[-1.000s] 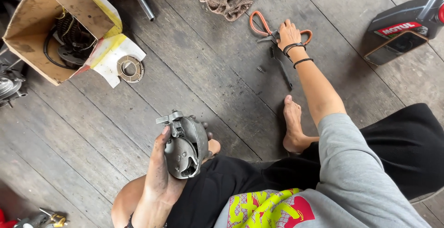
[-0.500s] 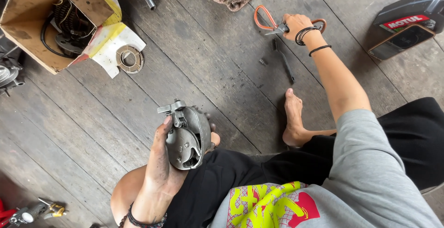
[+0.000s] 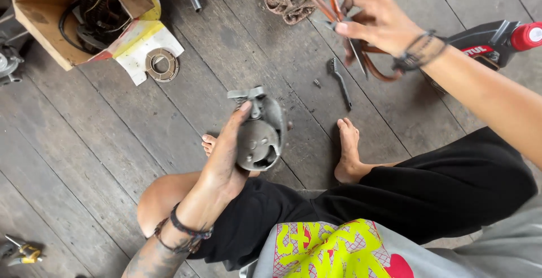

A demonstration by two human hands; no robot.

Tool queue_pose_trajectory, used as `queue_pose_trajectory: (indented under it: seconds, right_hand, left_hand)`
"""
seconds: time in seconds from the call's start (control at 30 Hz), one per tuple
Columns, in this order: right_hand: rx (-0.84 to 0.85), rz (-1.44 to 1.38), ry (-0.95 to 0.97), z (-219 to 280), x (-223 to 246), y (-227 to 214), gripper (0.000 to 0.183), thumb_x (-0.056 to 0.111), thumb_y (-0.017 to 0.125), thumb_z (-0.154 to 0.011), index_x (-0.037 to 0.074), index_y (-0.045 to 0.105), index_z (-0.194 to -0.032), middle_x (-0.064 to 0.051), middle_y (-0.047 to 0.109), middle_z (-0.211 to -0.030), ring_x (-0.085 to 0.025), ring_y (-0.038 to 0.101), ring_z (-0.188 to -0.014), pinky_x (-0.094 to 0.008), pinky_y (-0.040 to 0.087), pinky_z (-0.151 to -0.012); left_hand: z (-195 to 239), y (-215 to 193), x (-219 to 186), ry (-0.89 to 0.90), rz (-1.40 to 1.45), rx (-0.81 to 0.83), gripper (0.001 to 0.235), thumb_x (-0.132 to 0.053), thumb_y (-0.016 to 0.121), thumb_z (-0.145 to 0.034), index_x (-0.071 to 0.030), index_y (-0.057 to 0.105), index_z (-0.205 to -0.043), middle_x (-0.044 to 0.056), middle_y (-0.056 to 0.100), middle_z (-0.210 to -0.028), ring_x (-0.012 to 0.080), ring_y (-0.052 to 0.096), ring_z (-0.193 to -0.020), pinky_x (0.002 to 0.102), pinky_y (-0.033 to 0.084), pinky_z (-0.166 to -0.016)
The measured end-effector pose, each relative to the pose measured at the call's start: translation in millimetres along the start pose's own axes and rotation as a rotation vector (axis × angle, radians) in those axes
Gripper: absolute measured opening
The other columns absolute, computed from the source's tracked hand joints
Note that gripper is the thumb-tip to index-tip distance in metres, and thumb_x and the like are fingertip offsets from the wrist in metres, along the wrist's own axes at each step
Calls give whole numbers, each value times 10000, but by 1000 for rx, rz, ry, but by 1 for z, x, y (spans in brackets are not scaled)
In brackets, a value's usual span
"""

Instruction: Cleaning a motorcycle engine component with a wire brush and manipulating a spring mechanism using long-nose pliers.

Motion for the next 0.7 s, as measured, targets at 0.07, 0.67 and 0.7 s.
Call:
queue_pose_trajectory:
  seconds: [0.07, 0.67, 0.7]
  right_hand:
    - [5, 27, -99, 25, 44, 18, 316, 275, 593, -1039, -40, 563, -1050, -174, 685, -793, -236, 753, -569, -261, 634, -399]
    - [-134, 98, -169, 101, 108, 83, 178, 141, 694, -986, 31, 580, -903, -2, 476, -753, -62, 445, -589, -190, 356, -514]
    - [-130, 110, -176, 102, 108, 84, 163, 157, 688, -988, 28, 605, -935, 0, 474, -756, -60, 411, -597, -195, 333, -520]
  left_hand:
    - [-2, 2, 6, 38, 25, 22, 385, -372, 644, -886, -109, 669, -1167, 185, 767, -1036, 297, 737, -887, 406, 590, -809]
    - [10, 28, 12, 577, -212, 266, 497, -344, 642, -915, -92, 520, -1326, 34, 571, -1303, 96, 475, -1291, 280, 412, -1146]
    - [12, 29, 11, 651, -238, 335, 300, -321, 625, -975, -119, 572, -1189, 9, 612, -1124, 80, 560, -1110, 259, 468, -1072]
Point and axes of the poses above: each hand's wrist, its own z-axis away from the middle knuckle, its own y-axis out of the palm, x = y × z, the point moved 3 cm from there along -z, towards the middle knuckle
